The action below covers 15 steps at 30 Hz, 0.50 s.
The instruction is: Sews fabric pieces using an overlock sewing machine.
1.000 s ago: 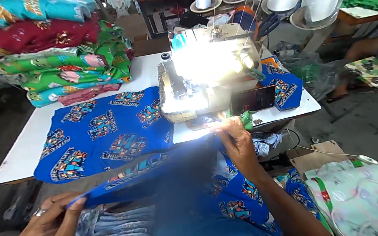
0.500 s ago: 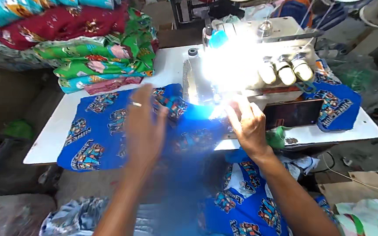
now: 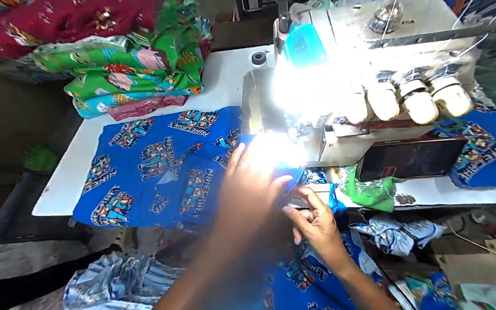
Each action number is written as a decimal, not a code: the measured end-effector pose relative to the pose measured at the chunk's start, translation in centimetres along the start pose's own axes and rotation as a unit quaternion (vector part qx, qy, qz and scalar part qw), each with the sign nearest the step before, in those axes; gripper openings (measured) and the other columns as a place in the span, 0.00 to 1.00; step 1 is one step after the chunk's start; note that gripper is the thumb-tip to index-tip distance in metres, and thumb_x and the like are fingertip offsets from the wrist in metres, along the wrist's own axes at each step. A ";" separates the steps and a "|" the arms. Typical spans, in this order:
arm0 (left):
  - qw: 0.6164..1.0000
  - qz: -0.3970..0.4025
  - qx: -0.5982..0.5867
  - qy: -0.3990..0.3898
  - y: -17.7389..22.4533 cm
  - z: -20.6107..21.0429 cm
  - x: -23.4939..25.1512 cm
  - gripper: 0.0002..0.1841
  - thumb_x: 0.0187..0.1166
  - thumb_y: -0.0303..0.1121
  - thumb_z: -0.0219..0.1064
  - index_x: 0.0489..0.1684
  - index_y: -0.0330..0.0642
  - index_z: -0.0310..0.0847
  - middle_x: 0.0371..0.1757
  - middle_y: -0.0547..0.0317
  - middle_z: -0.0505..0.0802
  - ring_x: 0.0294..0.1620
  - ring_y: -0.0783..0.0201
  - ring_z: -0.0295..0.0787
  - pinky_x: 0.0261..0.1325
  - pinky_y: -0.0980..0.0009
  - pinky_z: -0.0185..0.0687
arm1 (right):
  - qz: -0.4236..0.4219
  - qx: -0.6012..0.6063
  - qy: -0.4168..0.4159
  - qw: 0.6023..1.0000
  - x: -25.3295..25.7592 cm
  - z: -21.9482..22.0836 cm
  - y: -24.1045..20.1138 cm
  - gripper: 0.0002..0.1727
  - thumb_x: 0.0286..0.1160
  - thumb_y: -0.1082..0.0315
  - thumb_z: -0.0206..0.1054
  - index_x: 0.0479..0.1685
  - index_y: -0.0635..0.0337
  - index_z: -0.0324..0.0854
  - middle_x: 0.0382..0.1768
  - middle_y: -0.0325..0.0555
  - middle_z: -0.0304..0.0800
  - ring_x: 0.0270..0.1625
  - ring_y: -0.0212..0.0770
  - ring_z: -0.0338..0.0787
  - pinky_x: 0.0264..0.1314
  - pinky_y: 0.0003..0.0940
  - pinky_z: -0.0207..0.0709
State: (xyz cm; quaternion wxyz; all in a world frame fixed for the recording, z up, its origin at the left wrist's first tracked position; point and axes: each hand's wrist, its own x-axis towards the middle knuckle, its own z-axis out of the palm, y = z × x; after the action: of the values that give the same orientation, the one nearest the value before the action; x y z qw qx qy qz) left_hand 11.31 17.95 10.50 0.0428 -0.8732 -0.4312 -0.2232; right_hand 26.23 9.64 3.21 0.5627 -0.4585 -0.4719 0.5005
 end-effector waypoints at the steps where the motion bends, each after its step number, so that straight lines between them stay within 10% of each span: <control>1: 1.000 0.001 -0.001 -0.004 0.1 0.0 0.2 0.31 0.91 0.52 0.49 0.82 0.40 0.75 0.85 0.52 0.78 0.89 0.53 0.67 0.90 0.51 0.55 | 0.000 -0.009 -0.005 1.000 0.0 0.1 0.1 0.22 0.80 0.69 0.69 0.69 0.71 0.74 0.59 0.46 0.90 0.15 0.20 0.76 0.15 0.16 0.76; 6: 0.999 0.009 -0.043 -0.020 -0.5 0.0 0.7 0.31 0.92 0.50 0.49 0.84 0.38 0.72 0.87 0.50 0.75 0.91 0.51 0.64 0.92 0.49 0.51 | -0.035 -0.130 -0.026 0.991 -1.0 -0.4 0.4 0.13 0.84 0.67 0.64 0.53 0.70 0.86 0.33 0.41 0.90 0.17 0.21 0.78 0.19 0.17 0.75; 11: 0.988 0.028 -0.153 -0.007 -0.5 -2.0 -2.0 0.27 0.92 0.46 0.54 0.82 0.38 0.75 0.86 0.41 0.73 0.91 0.46 0.60 0.94 0.49 0.47 | -0.034 -0.286 -0.117 0.951 -4.8 -3.5 1.1 0.13 0.87 0.67 0.60 0.57 0.61 0.88 0.43 0.43 0.95 0.30 0.30 0.90 0.33 0.28 0.87; 15: 0.976 0.021 -0.212 -0.044 -0.6 -3.8 -8.4 0.21 0.92 0.36 0.55 0.76 0.35 0.78 0.78 0.41 0.82 0.82 0.51 0.75 0.84 0.59 0.67 | 0.023 -0.336 -0.133 0.932 -9.7 -6.6 2.6 0.12 0.86 0.68 0.61 0.56 0.60 0.88 0.45 0.44 0.94 0.36 0.33 0.92 0.42 0.31 0.89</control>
State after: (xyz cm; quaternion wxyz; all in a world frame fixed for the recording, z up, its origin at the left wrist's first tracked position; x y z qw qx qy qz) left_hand 5.05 11.19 10.22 -0.1575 -0.8803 -0.3567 -0.2703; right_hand 31.91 -0.09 -0.91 0.2961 -0.5607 -0.6724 0.3819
